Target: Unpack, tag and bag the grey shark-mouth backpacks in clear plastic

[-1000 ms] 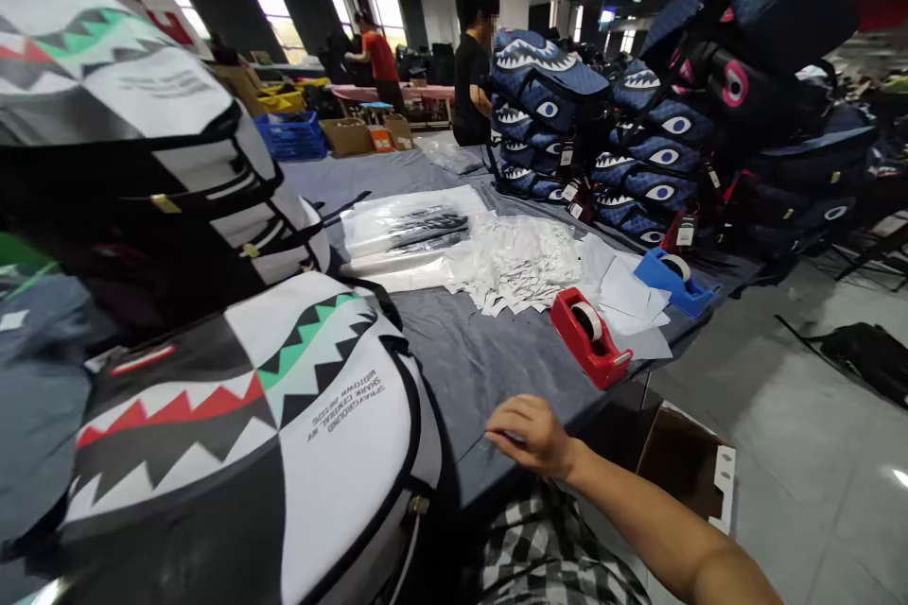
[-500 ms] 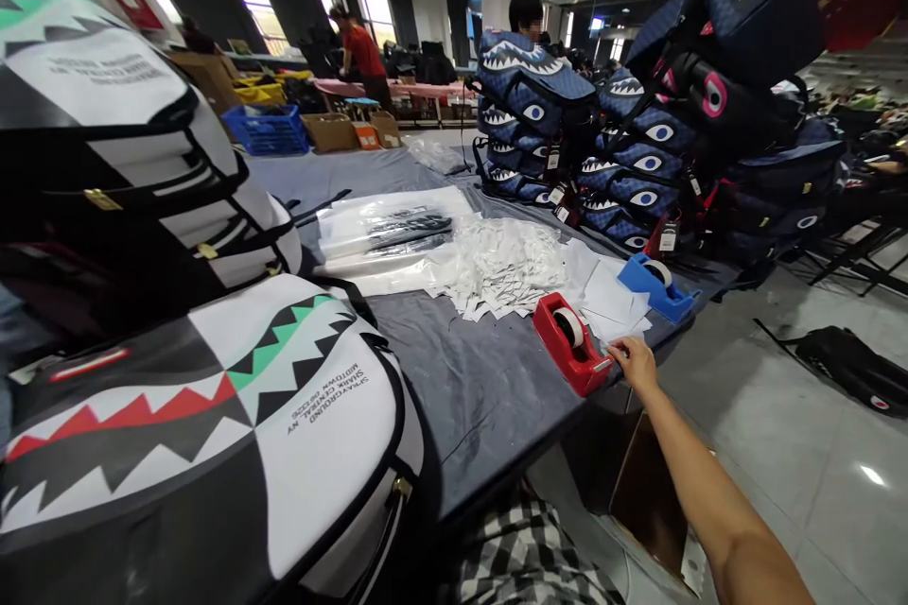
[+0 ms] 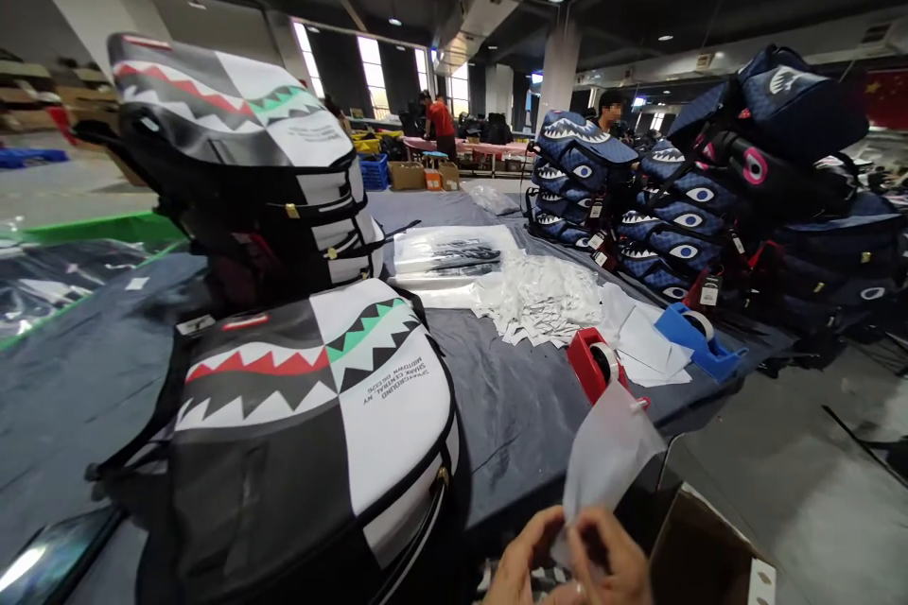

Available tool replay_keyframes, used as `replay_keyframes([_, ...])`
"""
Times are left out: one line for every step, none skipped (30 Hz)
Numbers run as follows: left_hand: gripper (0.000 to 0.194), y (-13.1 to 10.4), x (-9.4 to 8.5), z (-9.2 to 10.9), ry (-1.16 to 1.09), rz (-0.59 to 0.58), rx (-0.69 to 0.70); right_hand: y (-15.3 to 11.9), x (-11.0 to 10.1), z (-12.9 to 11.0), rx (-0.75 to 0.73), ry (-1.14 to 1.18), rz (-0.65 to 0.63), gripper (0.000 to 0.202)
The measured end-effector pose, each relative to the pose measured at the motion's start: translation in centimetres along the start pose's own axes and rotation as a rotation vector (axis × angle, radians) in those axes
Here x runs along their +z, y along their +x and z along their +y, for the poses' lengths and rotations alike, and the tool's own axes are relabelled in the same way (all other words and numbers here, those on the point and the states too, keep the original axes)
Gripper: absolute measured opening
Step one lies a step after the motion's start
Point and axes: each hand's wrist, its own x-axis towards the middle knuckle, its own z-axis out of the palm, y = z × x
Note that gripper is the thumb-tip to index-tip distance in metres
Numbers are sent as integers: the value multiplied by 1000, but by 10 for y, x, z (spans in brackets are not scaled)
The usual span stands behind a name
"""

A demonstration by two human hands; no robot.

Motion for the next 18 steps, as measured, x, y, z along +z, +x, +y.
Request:
replay_keyframes([75,-3,5,4,-31,74,-19,-5,12,-12,-38,41,-60,19])
replay_keyframes([68,-8,6,11,-57,129,-21,-7,20,-24,-64,72,-113,18])
replay_keyframes([62,-14,3,18,-78,179,-13,-6,22,-34,-87,98,-160,19])
replay_keyframes([58,-21,-3,25,-99,224,6,-1,21,-43,-109,114,-204,21])
replay_keyframes([56,-29,-11,31,-98,280,28,6,17,-50,-139,125,-236,22])
replay_keyframes([52,-36,-20,35,-55,342,55,14,13,-55,-186,129,-252,22])
replay_keyframes([49,-44,-30,39,29,385,115,25,9,-59,-259,125,-267,24])
replay_keyframes([45,-53,-38,41,153,398,204,35,7,-62,-357,119,-292,28])
replay_keyframes([42,-61,-46,42,307,374,317,46,8,-64,-467,106,-334,34])
replay_keyframes([39,-69,-51,43,471,327,435,55,11,-65,-579,92,-399,43])
replay_keyframes([36,-77,-55,44,625,279,540,64,16,-66,-678,83,-479,50])
replay_keyframes([33,-85,-58,46,751,247,618,70,24,-67,-757,83,-566,54])
replay_keyframes([30,-92,-61,48,837,239,667,75,32,-68,-819,96,-649,53])
replay_keyframes([27,-99,-63,51,879,250,687,78,40,-68,-863,125,-721,47])
replay_keyframes([24,-106,-65,54,881,263,691,80,47,-68,-893,170,-775,37])
replay_keyframes([23,-113,-68,57,854,268,677,81,54,-67,-910,222,-805,27])
replay_keyframes([24,-120,-71,59,808,263,647,82,59,-67,-918,269,-813,22])
replay_keyframes([26,-127,-74,61,752,268,602,82,64,-66,-918,304,-804,22])
